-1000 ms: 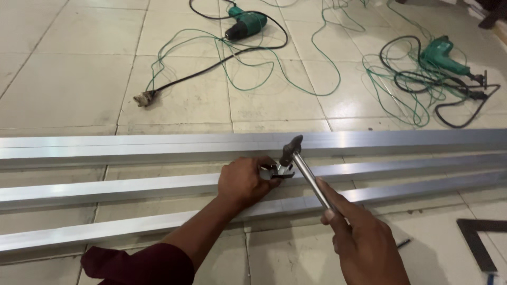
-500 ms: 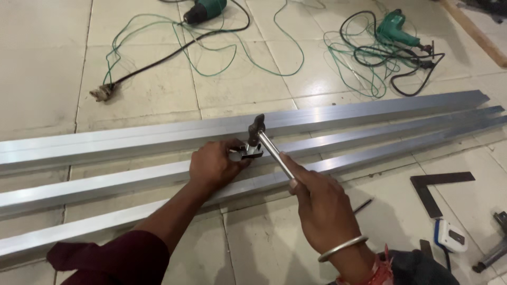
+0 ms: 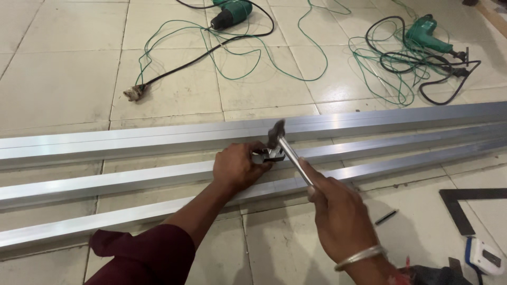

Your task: The person is assembling metal frames by securing metal brackets onto aluminum profiles using a hammer. They repeatedly position the brackets and tap them into place, then align and stack the profiles.

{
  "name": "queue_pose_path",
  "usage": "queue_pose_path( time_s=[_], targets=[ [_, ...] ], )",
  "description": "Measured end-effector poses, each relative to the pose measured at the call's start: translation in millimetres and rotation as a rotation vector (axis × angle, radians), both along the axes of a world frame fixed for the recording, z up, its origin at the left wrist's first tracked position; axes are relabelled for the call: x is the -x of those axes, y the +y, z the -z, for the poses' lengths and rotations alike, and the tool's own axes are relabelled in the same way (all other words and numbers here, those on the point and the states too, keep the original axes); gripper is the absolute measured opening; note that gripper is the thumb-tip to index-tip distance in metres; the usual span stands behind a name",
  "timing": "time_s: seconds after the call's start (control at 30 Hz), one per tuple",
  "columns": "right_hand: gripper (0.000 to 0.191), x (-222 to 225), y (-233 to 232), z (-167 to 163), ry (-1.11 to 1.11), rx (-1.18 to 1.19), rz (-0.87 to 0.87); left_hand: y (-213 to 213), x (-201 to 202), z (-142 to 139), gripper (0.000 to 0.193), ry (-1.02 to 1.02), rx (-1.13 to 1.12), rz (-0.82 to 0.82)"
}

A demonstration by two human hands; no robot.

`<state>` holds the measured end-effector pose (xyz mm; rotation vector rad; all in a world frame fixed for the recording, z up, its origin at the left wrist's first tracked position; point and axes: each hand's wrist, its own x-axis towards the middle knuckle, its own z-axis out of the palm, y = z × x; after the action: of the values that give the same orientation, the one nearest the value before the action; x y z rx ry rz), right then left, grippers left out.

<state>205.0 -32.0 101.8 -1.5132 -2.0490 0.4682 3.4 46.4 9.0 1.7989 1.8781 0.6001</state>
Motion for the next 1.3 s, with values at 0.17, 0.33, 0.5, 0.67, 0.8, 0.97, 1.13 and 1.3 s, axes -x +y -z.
queue_pose_path(
  time_s=[0.17, 0.33, 0.5, 0.67, 0.8, 0.97, 1.13, 1.3],
  targets=[
    [0.057, -11.8, 1.4, 3.3, -0.047, 0.178, 0.122, 2.7, -2.4, 0.0, 0.045, 0.025, 0.059, 0.004],
    [0.05, -28.6, -3.6, 1.2, 0.135, 0.226, 0.27, 0.6, -3.6, -0.6, 0.045, 0.01, 0.01, -0.017],
    [0.049, -25.2, 4.7, 19.1, 0.021, 0.077, 0.104, -1.8, -4.2, -4.1, 0.044, -0.021, 0.084, -0.032],
    [0.052, -32.0, 7.3, 27.4, 0.18, 0.259, 0.22, -0.5, -3.2, 0.6, 0.041, -0.004, -0.014, -0.017],
    [0.053, -31.5, 19.2, 34.2, 0.392, 0.271, 0.263, 7.0, -2.4, 6.3, 0.043, -0.079, -0.014, -0.005],
    [0.041, -36.9, 36.8, 44.8, 0.562, 0.348, 0.289, 30.7, 4.7, -5.4, 0.05, -0.327, 0.016, 0.079],
    [0.037, -46.7, 44.8, 54.7, 0.691, 0.299, 0.226, 43.3, 19.9, -31.2, 0.049, -0.343, 0.067, 0.136],
    [0.045, -44.8, 47.4, 60.0, 0.515, 0.189, 0.219, 34.4, 1.7, -46.4, 0.049, -0.294, 0.069, 0.34]
  ],
)
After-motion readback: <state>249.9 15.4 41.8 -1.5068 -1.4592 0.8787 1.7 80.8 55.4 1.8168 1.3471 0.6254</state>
